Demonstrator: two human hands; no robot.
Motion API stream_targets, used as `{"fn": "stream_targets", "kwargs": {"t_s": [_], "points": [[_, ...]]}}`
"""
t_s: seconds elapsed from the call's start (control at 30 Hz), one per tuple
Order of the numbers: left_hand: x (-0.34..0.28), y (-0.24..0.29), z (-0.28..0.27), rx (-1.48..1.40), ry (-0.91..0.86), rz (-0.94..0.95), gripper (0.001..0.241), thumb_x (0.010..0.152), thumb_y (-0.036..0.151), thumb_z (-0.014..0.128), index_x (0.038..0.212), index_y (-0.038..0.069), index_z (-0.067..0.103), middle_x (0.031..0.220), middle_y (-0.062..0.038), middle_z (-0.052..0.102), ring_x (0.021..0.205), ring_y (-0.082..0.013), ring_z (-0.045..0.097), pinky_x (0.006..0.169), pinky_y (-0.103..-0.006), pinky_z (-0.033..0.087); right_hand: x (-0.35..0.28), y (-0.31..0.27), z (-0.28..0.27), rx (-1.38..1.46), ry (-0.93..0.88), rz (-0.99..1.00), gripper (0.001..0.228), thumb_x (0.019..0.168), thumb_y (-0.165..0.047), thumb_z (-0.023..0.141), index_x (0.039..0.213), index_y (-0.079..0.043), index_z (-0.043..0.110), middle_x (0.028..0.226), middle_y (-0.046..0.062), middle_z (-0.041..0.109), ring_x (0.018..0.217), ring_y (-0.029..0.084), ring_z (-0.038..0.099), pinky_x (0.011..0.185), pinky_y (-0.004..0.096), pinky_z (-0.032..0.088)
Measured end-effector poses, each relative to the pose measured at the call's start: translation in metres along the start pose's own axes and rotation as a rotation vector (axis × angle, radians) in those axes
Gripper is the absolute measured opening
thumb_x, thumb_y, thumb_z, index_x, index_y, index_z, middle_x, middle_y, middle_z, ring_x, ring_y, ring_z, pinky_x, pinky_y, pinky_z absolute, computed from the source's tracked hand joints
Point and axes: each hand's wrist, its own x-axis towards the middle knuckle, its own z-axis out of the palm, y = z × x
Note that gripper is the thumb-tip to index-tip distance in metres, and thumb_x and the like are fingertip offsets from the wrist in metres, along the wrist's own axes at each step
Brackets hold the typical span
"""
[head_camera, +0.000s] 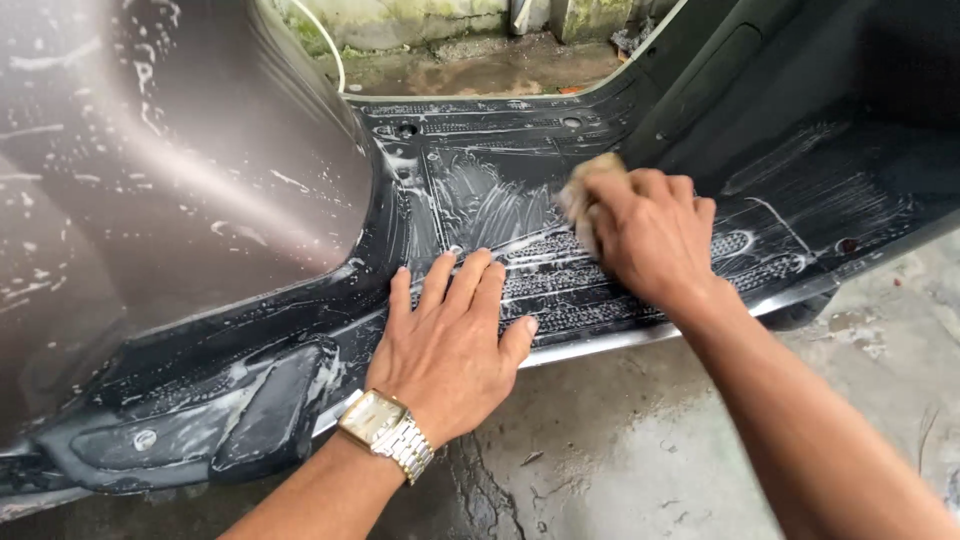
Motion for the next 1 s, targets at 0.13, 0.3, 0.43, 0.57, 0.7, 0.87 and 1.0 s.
{"fn": "stream_targets", "kwargs": {"t_s": [0.13,0.3,0.43,0.57,0.7,0.87,1.0], "points": [[0.001,0.000,-0.005,0.015,0.051,0.009,0.054,0.085,0.045,0.039,0.122,0.006,0.045,0.132,-0.011,0.042,0.120,-0.0339,0.034,0.093,-0.0620,0.021,0.018,-0.014,0.014,-0.101,0.037,0.192,0.024,0.084,-0.030,0.042,0.102,-0.029,0.057,0.100,0.017,0.054,0.093,0.041,0.047,0.073,0.059,0.038],[0.001,0.002,-0.003,0.036,0.022,0.019,0.056,0.086,0.047,0.036,0.124,0.006,0.043,0.133,-0.012,0.041,0.121,-0.0336,0.034,0.092,-0.0623,0.023,0.025,-0.018,0.018,0.023,0.023,0.159,0.035,0.086,-0.033,0.041,0.120,-0.032,0.050,0.107,0.019,0.051,0.095,0.043,0.046,0.076,0.061,0.035],[0.002,0.001,-0.001,0.018,0.024,0.019,0.055,0.086,0.046,0.035,0.124,0.006,0.043,0.133,-0.012,0.040,0.121,-0.0349,0.033,0.093,-0.0629,0.021,0.020,-0.026,0.006,0.085,0.005,0.046,0.035,0.077,-0.023,0.045,0.105,-0.033,0.063,0.097,0.017,0.059,0.082,0.042,0.055,0.059,0.056,0.042],[-0.001,0.002,-0.001,0.016,0.051,0.027,0.053,0.085,0.045,0.038,0.121,0.007,0.046,0.130,-0.012,0.043,0.119,-0.0342,0.035,0.092,-0.0625,0.023,0.015,-0.021,0.006,0.150,-0.006,-0.130,0.036,0.083,-0.026,0.049,0.118,-0.027,0.055,0.111,0.016,0.057,0.096,0.037,0.051,0.073,0.056,0.041],[-0.001,0.002,-0.001,0.058,0.122,0.044,0.053,0.084,0.046,0.041,0.119,0.007,0.048,0.127,-0.012,0.046,0.116,-0.0335,0.039,0.090,-0.0616,0.027,0.013,-0.035,-0.008,0.135,0.014,-0.005,0.031,0.079,-0.019,0.043,0.103,-0.028,0.062,0.094,0.011,0.063,0.077,0.038,0.059,0.050,0.055,0.044],[-0.003,0.003,0.003,0.094,0.205,0.061,0.051,0.082,0.046,0.045,0.115,0.008,0.051,0.121,-0.010,0.050,0.112,-0.0330,0.043,0.088,-0.0599,0.030,0.012,-0.017,0.012,0.079,0.053,-0.177,0.035,0.083,-0.031,0.049,0.118,-0.029,0.054,0.104,0.014,0.059,0.088,0.037,0.054,0.064,0.054,0.043],[-0.002,0.004,0.002,0.104,0.197,0.053,0.050,0.082,0.045,0.044,0.115,0.008,0.050,0.122,-0.011,0.049,0.112,-0.0340,0.041,0.089,-0.0606,0.029,0.019,-0.043,-0.005,0.032,-0.044,0.104,0.031,0.087,-0.022,0.044,0.110,-0.034,0.060,0.093,0.011,0.058,0.081,0.031,0.055,0.058,0.050,0.045]]}}
